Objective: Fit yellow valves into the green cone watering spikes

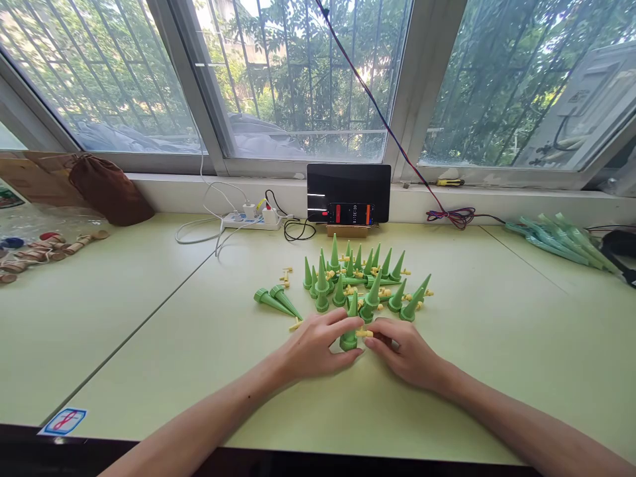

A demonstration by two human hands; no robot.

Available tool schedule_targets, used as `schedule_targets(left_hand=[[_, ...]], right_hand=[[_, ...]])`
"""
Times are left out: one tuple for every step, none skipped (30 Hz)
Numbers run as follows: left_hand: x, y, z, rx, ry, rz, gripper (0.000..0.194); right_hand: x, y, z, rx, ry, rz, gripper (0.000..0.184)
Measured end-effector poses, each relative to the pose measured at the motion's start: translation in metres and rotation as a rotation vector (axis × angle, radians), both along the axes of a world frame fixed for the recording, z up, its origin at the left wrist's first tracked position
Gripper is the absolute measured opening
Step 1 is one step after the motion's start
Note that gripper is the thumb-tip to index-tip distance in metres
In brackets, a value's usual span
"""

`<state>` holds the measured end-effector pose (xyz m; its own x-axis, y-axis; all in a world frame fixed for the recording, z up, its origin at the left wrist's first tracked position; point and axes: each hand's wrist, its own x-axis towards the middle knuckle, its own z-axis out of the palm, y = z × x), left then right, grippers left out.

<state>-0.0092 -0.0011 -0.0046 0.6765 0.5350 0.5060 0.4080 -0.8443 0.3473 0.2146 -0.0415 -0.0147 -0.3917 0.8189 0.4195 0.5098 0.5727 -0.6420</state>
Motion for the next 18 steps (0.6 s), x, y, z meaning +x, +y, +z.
schedule_targets(left_hand=[[0.0001, 0.0000, 0.0003, 0.001, 0.000, -0.001, 0.032], [0.0000, 0.0000, 0.0004, 0.002, -0.001, -0.004, 0.032], [0.0000, 0.0000, 0.0005, 0.005, -0.002, -0.008, 0.032], [-0.0001, 0.0000, 0.0004, 0.008, -0.004, -0.011, 0.033], [-0.0002, 0.0000, 0.0002, 0.010, -0.004, -0.014, 0.033], [-0.0003, 0.0000, -0.0001, 0.010, -0.002, -0.015, 0.034], [-0.0004, -0.0001, -0.0004, 0.009, -0.001, -0.016, 0.034], [-0.0004, -0.0003, -0.0007, 0.007, 0.001, -0.016, 0.034], [-0.0004, -0.0005, -0.0009, 0.005, 0.001, -0.017, 0.034], [-0.0004, -0.0008, -0.0011, 0.002, 0.002, -0.019, 0.034], [-0.0004, -0.0010, -0.0013, 0.000, 0.001, -0.021, 0.034], [-0.0005, -0.0012, -0.0014, -0.001, 0.001, -0.023, 0.033], [-0.0007, -0.0014, -0.0014, -0.002, 0.004, -0.024, 0.033], [-0.0009, -0.0015, -0.0014, -0.003, 0.008, -0.024, 0.033], [-0.0011, -0.0016, -0.0015, -0.003, 0.012, -0.023, 0.032], [-0.0013, -0.0016, -0.0015, -0.002, 0.015, -0.023, 0.032], [-0.0015, -0.0016, -0.0016, 0.000, 0.017, -0.023, 0.032], [-0.0016, -0.0016, -0.0017, 0.002, 0.018, -0.024, 0.032]], right_hand=[[-0.0001, -0.0002, -0.0001, -0.004, -0.006, 0.000, 0.037], [-0.0002, -0.0002, -0.0002, -0.006, -0.013, 0.001, 0.038], [-0.0003, -0.0001, -0.0004, -0.006, -0.019, 0.003, 0.038], [-0.0003, 0.0000, -0.0007, -0.004, -0.024, 0.004, 0.039], [-0.0002, 0.0002, -0.0009, -0.001, -0.029, 0.005, 0.040], [-0.0001, 0.0004, -0.0013, 0.002, -0.035, 0.006, 0.041], [0.0000, 0.0006, -0.0016, 0.004, -0.041, 0.008, 0.043], [0.0001, 0.0007, -0.0018, 0.007, -0.046, 0.011, 0.044], [0.0001, 0.0007, -0.0019, 0.010, -0.050, 0.013, 0.046], [0.0001, 0.0008, -0.0019, 0.012, -0.053, 0.018, 0.047], [0.0000, 0.0008, -0.0016, 0.015, -0.054, 0.024, 0.048], [-0.0002, 0.0009, -0.0011, 0.017, -0.054, 0.030, 0.048], [-0.0004, 0.0010, -0.0004, 0.018, -0.053, 0.037, 0.049], [-0.0006, 0.0011, 0.0003, 0.018, -0.052, 0.043, 0.049], [-0.0007, 0.0013, 0.0010, 0.016, -0.051, 0.049, 0.049], [-0.0008, 0.0015, 0.0016, 0.012, -0.050, 0.053, 0.050], [-0.0008, 0.0018, 0.0021, 0.006, -0.049, 0.056, 0.050], [-0.0008, 0.0021, 0.0023, -0.002, -0.049, 0.058, 0.050]])
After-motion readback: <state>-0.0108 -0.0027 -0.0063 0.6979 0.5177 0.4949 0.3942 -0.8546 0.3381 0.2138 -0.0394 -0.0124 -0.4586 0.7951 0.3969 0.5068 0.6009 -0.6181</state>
